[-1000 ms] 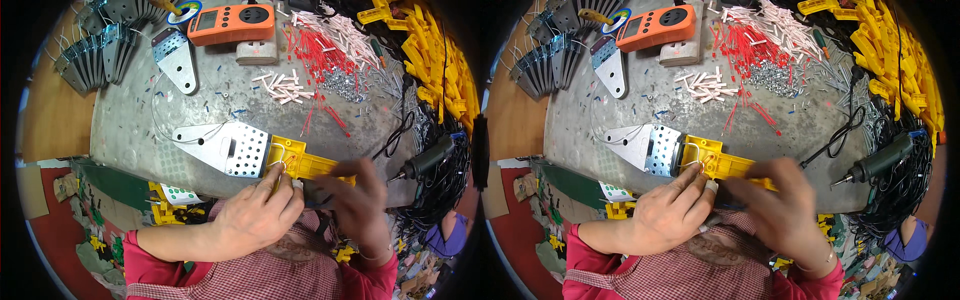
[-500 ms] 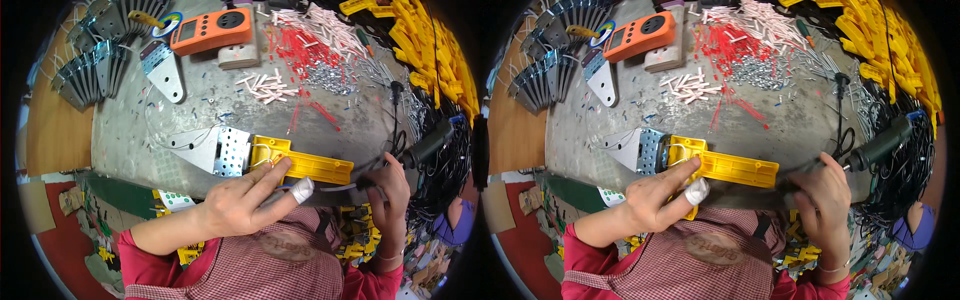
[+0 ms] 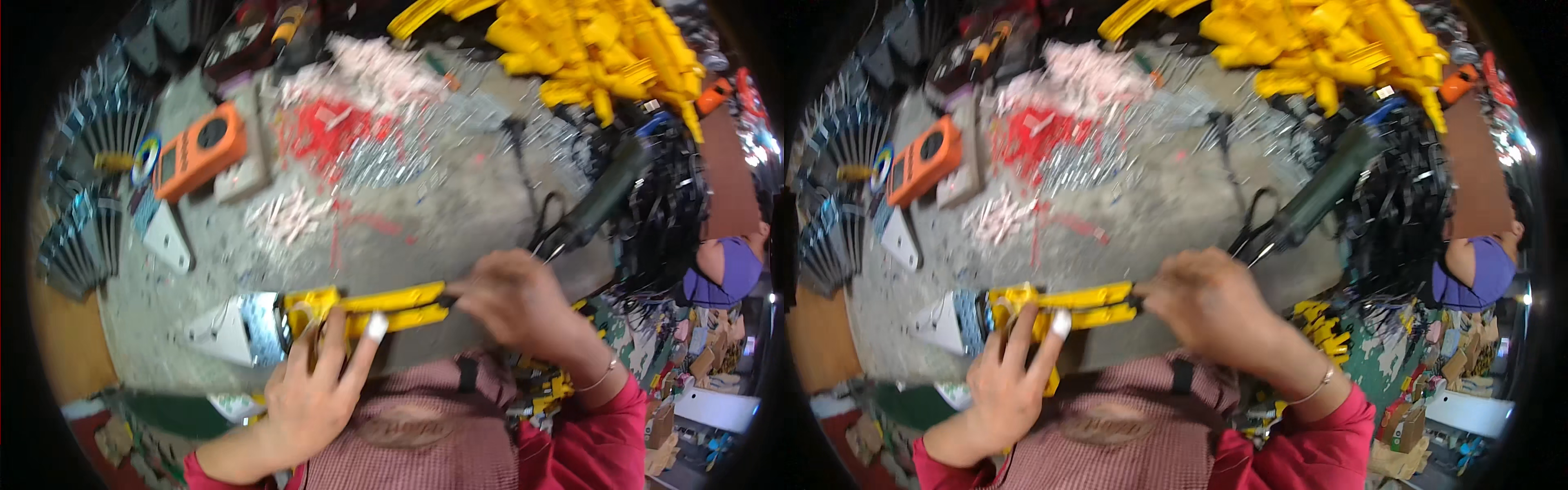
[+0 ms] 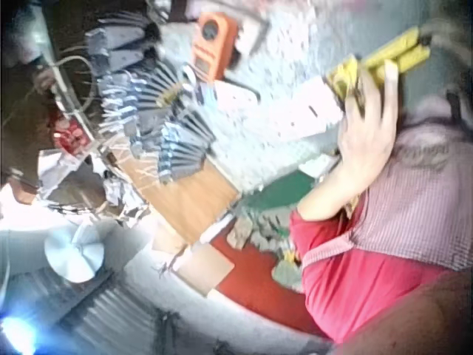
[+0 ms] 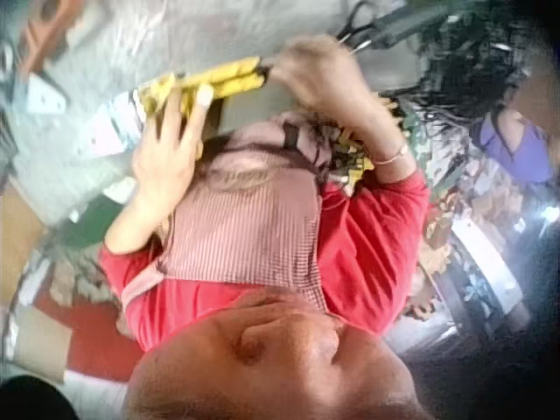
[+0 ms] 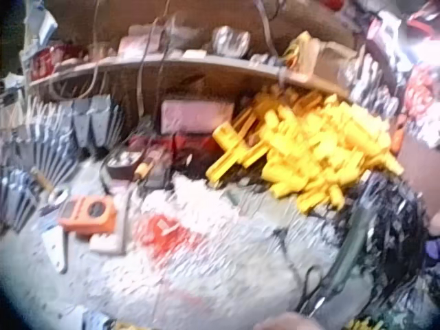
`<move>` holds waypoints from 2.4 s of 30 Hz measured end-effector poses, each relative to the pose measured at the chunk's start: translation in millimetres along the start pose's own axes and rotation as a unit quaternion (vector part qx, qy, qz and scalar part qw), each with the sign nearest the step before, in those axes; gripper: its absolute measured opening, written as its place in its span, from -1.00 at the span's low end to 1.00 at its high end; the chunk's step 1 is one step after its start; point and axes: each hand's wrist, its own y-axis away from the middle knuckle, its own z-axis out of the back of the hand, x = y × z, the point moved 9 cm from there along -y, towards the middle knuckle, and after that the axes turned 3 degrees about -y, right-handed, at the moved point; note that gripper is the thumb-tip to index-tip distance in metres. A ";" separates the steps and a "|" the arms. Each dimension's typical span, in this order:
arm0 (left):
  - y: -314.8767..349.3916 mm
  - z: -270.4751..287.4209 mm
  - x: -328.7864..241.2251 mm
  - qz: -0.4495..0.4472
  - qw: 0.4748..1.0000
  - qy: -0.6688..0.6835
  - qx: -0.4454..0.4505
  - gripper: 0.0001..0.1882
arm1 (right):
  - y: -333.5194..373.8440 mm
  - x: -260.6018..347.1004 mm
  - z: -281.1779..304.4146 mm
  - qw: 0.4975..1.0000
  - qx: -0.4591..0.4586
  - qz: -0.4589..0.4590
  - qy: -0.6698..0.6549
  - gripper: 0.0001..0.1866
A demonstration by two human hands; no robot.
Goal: The person assembles industrial handheld components by installing metal plates and screws into yellow plastic housings with an electric screwdriver, and soldering internal wiring and internal components inside the housings with a soldering iron.
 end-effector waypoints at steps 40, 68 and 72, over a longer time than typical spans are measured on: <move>7.9 5.9 5.5 0.054 0.997 0.054 0.008 -0.37 | -182.5 -145.9 169.7 0.952 -0.237 -0.056 0.184 -0.82; 14.4 0.2 5.2 0.052 0.994 0.063 0.068 -0.34 | -265.0 -314.3 267.5 0.875 -0.199 -0.396 0.196 -0.41; 8.3 7.8 4.0 0.037 0.995 0.091 0.030 -0.35 | -256.6 -351.9 270.5 0.859 -0.226 -0.396 0.235 -0.30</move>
